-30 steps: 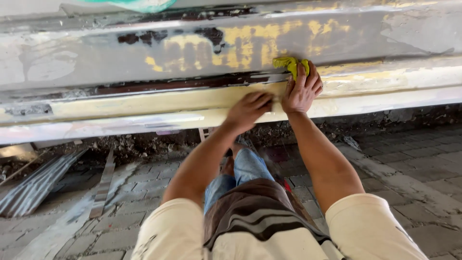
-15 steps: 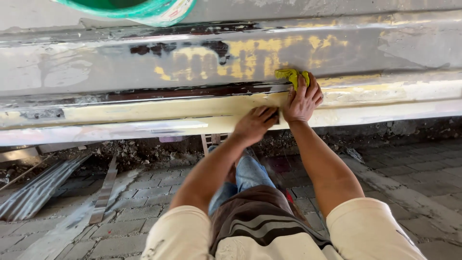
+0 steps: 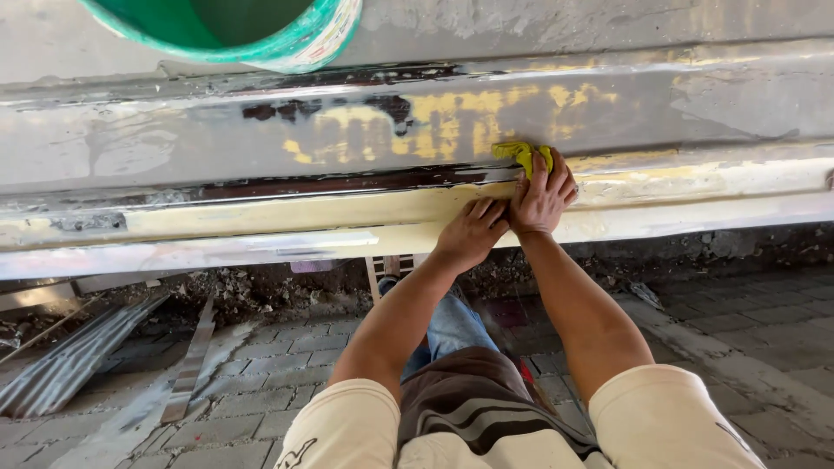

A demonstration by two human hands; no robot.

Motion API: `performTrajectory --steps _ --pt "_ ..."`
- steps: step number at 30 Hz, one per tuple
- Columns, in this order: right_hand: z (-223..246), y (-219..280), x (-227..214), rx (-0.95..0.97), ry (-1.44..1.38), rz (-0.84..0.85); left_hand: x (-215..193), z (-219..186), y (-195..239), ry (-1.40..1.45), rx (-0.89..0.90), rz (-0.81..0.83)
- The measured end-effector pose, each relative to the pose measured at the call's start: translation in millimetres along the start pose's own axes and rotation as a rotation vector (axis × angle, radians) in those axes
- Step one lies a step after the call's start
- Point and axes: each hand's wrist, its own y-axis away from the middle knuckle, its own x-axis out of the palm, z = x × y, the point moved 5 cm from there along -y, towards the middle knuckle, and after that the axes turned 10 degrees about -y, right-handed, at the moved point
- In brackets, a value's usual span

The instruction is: The person scrubs a horizontal metal beam with a yellow sponge and a dark abrasive pad, removing surface residue. They periodically dip the sponge into a green bucket of water to rinse it before resuming the scrubbing motion along the beam.

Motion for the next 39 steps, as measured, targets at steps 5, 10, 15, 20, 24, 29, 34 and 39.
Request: performTrajectory --steps 5,10,15,20,24,29,34,39 --pt "0.9 0.1 -1.7 -0.018 -0.017 -0.003 -22.8 47.1 68.1 -0.081 0.044 0.011" --pt "0.1 -0.2 1.4 -0.005 0.017 0.005 -38.4 75.2 102.6 -0.227 -0.008 0.052" --pt "-4.6 0.1 3.9 -0.005 0.041 0.024 1.4 7.8 20.0 -0.138 0.004 -0.009" --pt "-3.4 1.0 3.7 -0.022 0.029 0.035 -9.3 20.7 37.1 -0.031 0.014 0.017" --pt "0.2 -4.2 2.2 -0.009 0.012 0.021 -32.3 69.9 91.7 -0.168 0.064 0.052" --pt "1.5 -1.2 -1.2 0.007 0.018 0.025 -10.1 36.0 51.1 -0.216 0.058 0.129" --pt "-2.3 -1.2 1.5 -0.018 0.019 0.029 6.4 -2.8 1.0 -0.066 0.062 0.161" --pt "1.6 -0.3 -2.2 -0.015 -0.008 0.025 -35.8 82.2 109.0 -0.233 0.056 0.115"
